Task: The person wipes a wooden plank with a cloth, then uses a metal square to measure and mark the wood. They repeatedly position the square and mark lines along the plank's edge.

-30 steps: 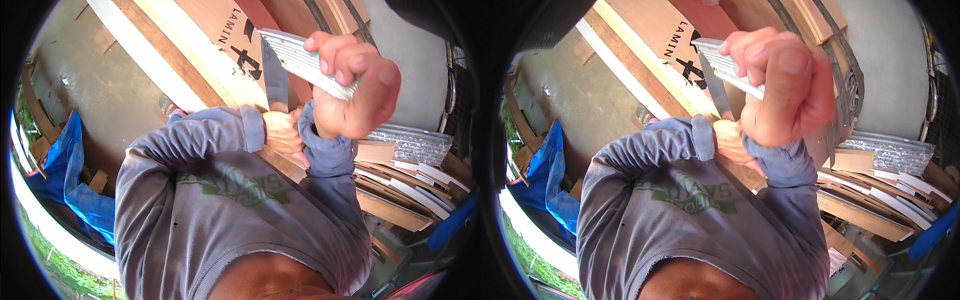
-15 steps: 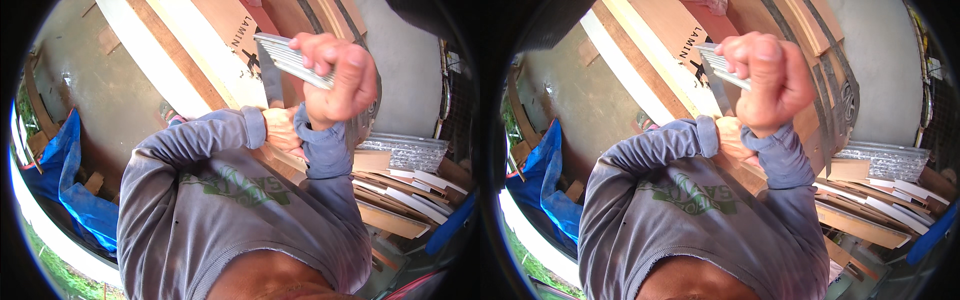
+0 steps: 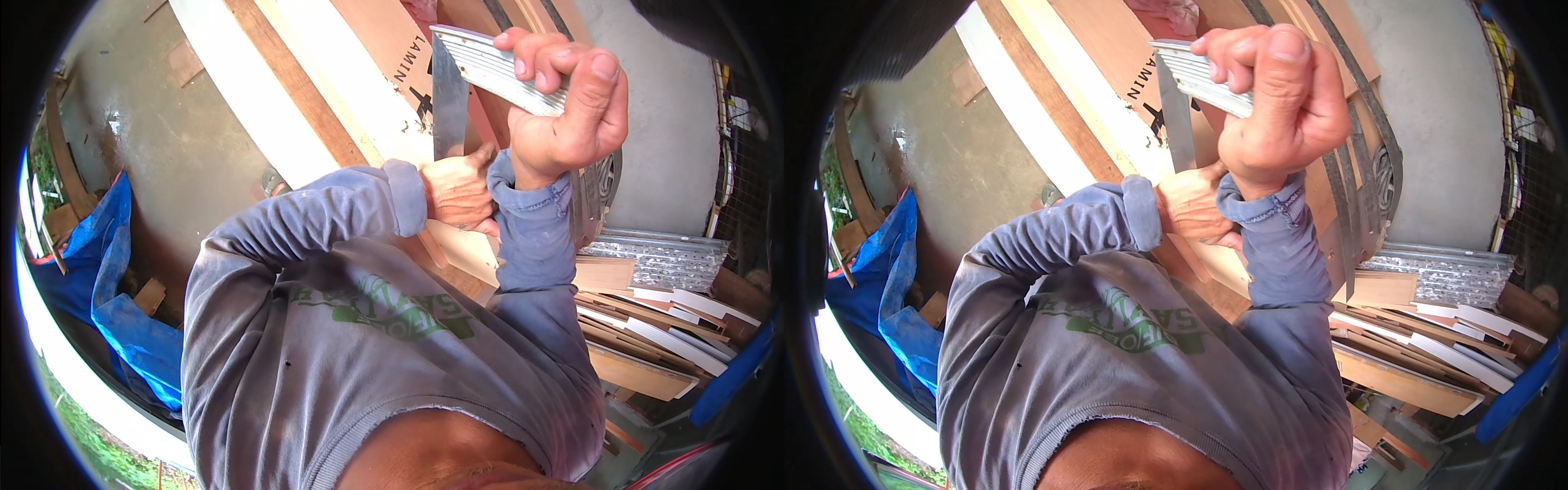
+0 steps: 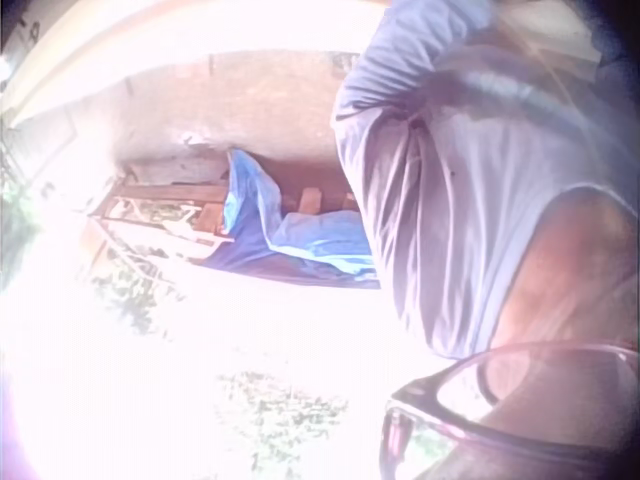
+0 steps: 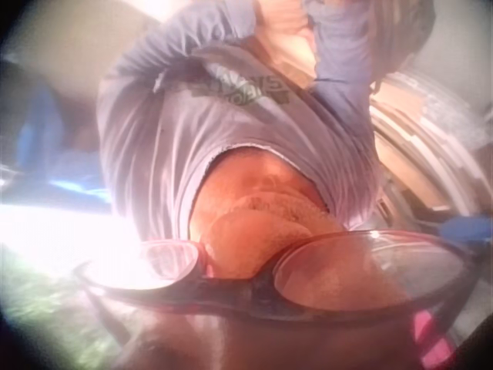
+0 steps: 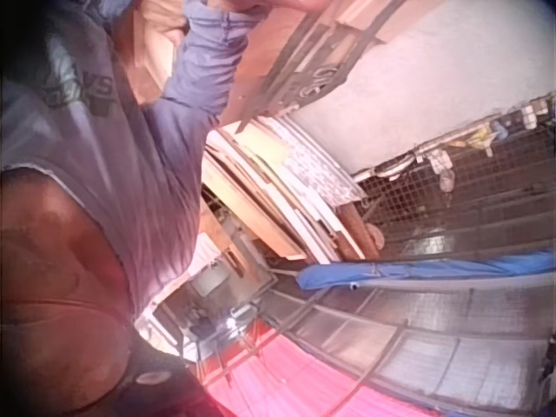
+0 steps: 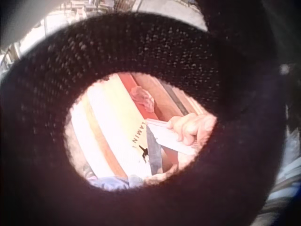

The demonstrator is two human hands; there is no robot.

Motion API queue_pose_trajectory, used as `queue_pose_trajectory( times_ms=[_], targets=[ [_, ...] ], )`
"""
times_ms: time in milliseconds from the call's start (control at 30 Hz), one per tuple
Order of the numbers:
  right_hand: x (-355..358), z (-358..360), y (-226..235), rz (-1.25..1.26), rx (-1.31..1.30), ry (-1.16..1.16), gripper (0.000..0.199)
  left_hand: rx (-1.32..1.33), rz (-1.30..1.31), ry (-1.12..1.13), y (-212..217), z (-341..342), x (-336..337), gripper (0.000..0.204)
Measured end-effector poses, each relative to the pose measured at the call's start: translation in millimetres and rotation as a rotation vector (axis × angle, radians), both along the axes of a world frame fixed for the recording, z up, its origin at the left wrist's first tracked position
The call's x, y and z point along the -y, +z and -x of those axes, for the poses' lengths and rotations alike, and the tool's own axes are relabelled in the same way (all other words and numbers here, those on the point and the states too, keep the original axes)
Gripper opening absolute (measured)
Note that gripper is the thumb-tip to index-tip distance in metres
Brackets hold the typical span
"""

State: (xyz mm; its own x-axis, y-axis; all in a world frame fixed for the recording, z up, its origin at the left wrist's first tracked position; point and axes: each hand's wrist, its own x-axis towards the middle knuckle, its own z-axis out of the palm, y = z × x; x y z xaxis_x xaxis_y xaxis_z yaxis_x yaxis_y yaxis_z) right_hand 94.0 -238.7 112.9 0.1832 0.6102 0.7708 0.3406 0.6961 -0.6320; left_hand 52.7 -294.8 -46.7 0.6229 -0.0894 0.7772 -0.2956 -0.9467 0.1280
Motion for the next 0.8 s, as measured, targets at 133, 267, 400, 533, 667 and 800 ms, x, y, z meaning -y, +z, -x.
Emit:
queue_pose_trajectory(
  times_ms=[133,267,400,533,667,800],
  targets=[
    [1,5,5,0.064,-0.005,-0.040,0.037,0.039,-0.019,-0.023,0,2,-6,0.064],
    [7,6,12,0.082,0.053,-0.036,0.037,0.078,-0.019,-0.009,7,6,-7,0.059],
    [-6,3,-8,0.104,0.043,-0.024,0.036,0.051,0.048,-0.112,-5,7,-4,0.056],
    [0,5,-2,0.094,0.098,0.043,0.034,0.109,0.177,-0.104,-5,4,-2,0.056],
    [-13,-1,-19,0.065,0.011,0.074,0.035,0.206,0.281,-0.076,0,1,-6,0.058],
    [-12,-3,1,0.106,-0.038,0.085,0.034,0.011,0.012,-0.010,11,12,-19,0.059]
  ],
)
